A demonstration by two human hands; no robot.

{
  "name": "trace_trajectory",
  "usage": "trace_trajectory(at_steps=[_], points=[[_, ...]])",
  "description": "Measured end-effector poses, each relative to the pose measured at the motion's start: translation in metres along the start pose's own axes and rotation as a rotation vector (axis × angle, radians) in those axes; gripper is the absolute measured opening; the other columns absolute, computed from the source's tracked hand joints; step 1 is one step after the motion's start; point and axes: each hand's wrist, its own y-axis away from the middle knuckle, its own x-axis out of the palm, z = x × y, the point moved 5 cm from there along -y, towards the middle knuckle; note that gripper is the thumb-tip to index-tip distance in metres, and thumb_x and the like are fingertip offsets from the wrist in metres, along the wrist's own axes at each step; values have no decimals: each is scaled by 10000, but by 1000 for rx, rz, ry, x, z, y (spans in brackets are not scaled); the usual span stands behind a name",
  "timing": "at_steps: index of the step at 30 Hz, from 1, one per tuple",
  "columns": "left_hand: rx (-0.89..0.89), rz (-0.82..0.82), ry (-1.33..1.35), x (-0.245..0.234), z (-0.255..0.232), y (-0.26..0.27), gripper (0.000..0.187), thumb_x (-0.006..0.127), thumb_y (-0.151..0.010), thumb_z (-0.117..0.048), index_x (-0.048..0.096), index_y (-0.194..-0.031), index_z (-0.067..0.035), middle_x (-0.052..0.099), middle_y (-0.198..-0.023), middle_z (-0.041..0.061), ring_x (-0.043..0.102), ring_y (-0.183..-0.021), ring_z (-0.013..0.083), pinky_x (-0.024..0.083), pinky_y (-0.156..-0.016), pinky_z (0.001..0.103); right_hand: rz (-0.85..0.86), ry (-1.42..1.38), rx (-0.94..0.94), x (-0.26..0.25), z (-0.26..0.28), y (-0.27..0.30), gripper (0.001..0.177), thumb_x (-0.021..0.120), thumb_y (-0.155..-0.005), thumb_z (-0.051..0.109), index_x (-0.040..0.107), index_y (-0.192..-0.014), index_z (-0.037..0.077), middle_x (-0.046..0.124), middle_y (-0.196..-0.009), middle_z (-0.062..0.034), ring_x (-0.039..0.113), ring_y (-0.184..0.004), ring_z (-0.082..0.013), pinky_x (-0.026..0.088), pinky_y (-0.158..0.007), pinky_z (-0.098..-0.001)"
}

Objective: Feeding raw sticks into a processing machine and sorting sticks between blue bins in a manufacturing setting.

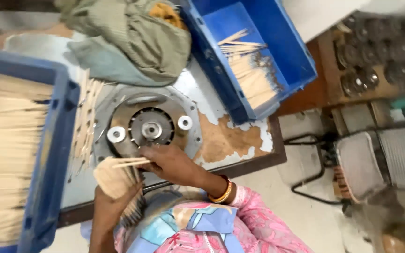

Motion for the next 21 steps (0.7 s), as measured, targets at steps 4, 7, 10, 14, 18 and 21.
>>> trace_trajectory(at_steps=[4, 7, 10, 14, 18, 21], points=[[122, 232, -18, 5, 7, -15, 396, 852, -779, -143, 724, -1125, 2, 787, -976, 115, 733, -844, 166, 602, -736, 300, -31, 151, -93, -22, -2, 18, 171, 690, -994, 216, 705, -1104, 86, 722, -968, -167, 707, -868, -377, 552, -725, -447], [-151, 0, 246, -4, 42, -20, 316, 844, -825, -187, 727, -1039, 15, 754, -828, 119, 709, -698, 205, 583, -610, 340, -394, 158, 343, -57, -21, 13, 191, 627, -1000, 194, 736, -1111, 84, 698, -722, -185, 640, -658, -420, 508, -607, -482], [-284, -11, 441, -11, 54, -14, 320, 839, -833, -202, 703, -1045, -5, 717, -810, 110, 674, -650, 223, 551, -528, 373, -105, 669, 44, -18, -47, -24, 142, 642, -979, 67, 645, -1120, 56, 691, -916, -217, 684, -839, -419, 520, -687, -499], [-302, -70, 614, -17, 55, 2, 365, 807, -796, -211, 671, -1098, -57, 744, -912, 68, 737, -738, 185, 601, -571, 351, -156, 592, 76, -8, -48, -23, 362, 643, -869, 51, 616, -1228, 9, 662, -820, -253, 662, -761, -446, 503, -644, -520], [-324, 7, 619, -15, 70, -10, 377, 818, -790, -130, 650, -1103, -5, 738, -922, 104, 767, -774, 218, 630, -605, 390, -175, 529, -13, -7, -59, -32, 118, 659, -973, 85, 620, -1058, 13, 664, -879, -252, 650, -825, -460, 493, -672, -515], [-241, 41, 527, -5, 55, -5, 387, 837, -785, -84, 655, -1110, 21, 734, -906, 133, 753, -761, 237, 616, -606, 399, -159, 248, 62, -12, -17, -20, 95, 626, -1037, 106, 643, -1063, 16, 703, -867, -214, 691, -826, -400, 518, -718, -464]])
